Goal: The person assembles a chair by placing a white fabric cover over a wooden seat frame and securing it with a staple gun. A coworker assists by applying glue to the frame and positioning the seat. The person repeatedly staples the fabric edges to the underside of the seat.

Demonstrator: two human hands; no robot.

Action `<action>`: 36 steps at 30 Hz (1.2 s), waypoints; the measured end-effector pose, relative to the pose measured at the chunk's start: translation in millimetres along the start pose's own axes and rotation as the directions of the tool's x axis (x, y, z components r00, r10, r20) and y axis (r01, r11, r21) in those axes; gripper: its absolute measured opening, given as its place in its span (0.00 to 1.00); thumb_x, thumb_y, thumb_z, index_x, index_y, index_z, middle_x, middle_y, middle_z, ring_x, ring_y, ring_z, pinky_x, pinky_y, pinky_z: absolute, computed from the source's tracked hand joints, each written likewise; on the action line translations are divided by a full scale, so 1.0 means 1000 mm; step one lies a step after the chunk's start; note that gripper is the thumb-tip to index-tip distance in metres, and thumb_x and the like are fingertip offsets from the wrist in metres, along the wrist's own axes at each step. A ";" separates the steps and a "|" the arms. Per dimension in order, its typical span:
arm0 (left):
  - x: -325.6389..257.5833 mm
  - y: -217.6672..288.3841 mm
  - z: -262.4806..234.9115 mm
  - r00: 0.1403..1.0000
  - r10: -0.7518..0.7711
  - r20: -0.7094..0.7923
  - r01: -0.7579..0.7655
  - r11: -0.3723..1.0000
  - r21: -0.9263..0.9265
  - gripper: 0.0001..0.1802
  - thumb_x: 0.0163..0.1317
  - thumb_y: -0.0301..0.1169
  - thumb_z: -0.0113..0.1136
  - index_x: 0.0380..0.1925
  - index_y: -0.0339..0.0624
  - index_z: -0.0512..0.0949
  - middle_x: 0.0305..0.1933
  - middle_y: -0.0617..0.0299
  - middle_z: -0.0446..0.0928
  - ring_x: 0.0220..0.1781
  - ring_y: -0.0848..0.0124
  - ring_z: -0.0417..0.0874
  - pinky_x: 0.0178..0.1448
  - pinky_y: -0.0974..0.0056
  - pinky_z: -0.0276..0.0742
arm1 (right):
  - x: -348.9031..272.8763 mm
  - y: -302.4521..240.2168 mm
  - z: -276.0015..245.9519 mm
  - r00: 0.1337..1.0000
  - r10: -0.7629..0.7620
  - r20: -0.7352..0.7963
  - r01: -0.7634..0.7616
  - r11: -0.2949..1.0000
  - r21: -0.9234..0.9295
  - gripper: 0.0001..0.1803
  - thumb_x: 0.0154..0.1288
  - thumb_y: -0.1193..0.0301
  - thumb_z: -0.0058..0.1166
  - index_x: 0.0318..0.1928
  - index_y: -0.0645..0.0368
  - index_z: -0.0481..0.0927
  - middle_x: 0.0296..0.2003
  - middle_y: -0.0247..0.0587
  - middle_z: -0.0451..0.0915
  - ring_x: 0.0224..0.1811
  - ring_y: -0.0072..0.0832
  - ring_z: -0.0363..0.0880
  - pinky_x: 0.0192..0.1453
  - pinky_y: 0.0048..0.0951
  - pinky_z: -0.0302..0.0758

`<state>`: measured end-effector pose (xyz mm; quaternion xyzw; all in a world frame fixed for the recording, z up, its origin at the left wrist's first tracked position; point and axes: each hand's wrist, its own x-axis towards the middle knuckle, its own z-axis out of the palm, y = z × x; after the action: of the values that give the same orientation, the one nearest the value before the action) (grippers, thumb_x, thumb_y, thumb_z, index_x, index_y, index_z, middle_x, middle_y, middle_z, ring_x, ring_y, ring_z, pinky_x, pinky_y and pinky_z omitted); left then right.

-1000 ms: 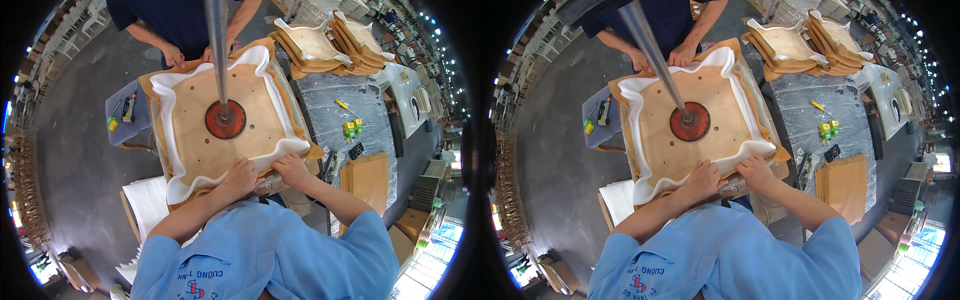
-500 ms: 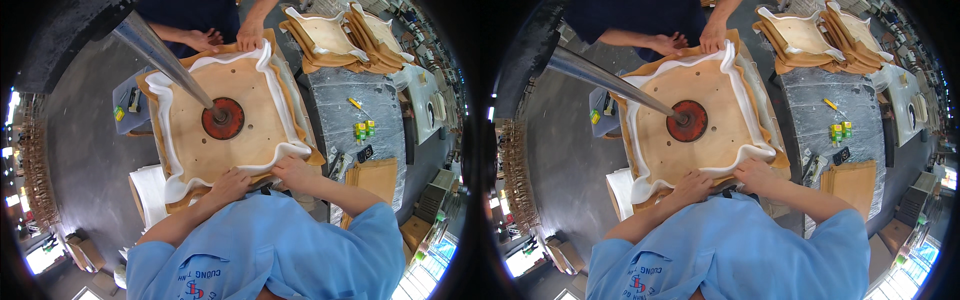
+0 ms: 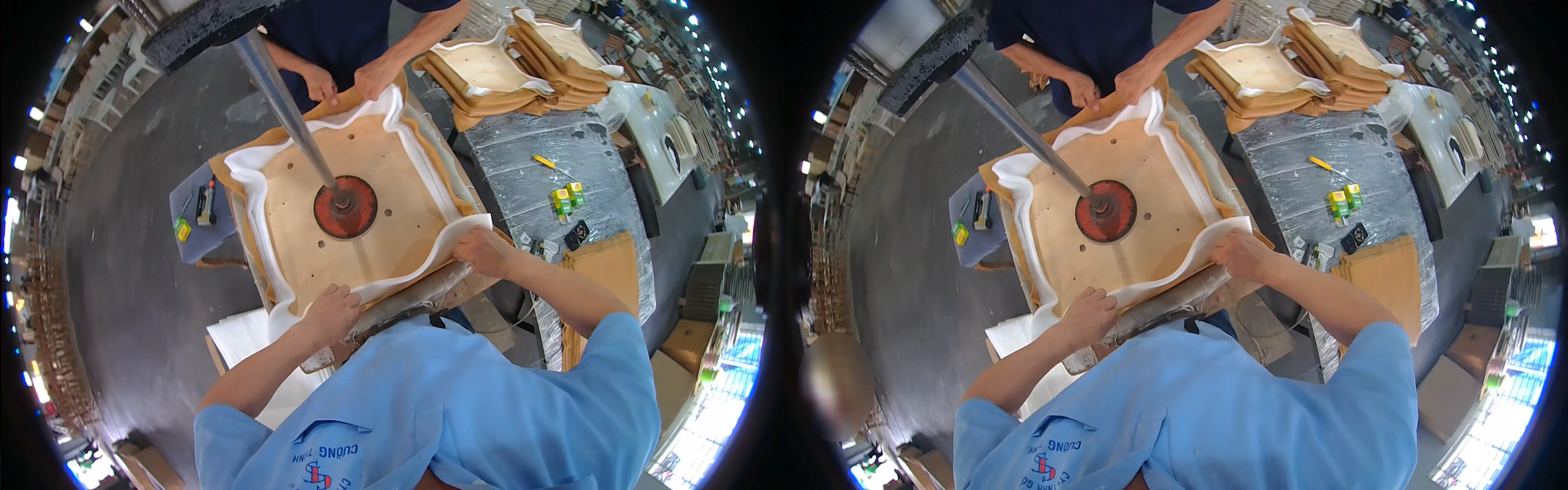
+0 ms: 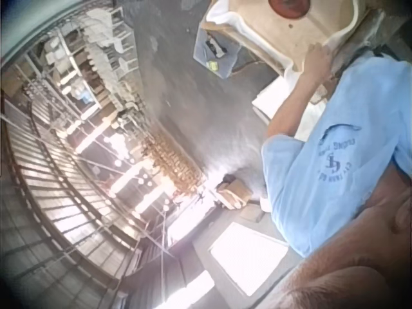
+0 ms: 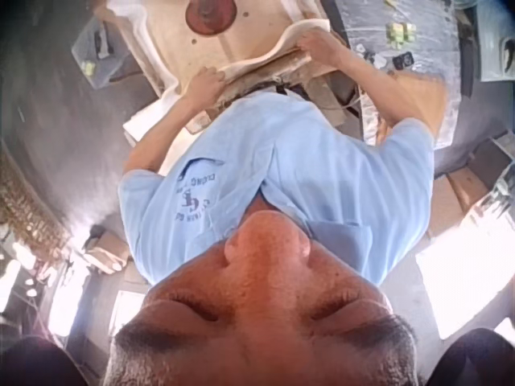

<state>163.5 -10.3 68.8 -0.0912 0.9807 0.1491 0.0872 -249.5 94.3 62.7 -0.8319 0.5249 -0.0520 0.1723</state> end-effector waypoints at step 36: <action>0.163 0.125 -0.006 0.751 -0.582 -0.310 0.570 0.810 -0.139 0.17 0.59 0.32 0.80 0.48 0.46 0.90 0.71 0.47 0.75 0.74 0.43 0.74 0.77 0.40 0.67 | -0.315 0.250 0.259 -0.344 0.939 0.026 -0.648 -0.258 0.717 0.37 0.53 0.67 0.73 0.64 0.66 0.78 0.60 0.61 0.85 0.65 0.57 0.84 0.72 0.49 0.77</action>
<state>-20.6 80.8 77.0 -0.4146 0.9018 0.1146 -0.0425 -533.9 337.7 -235.3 0.0188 0.9470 -0.2783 0.1594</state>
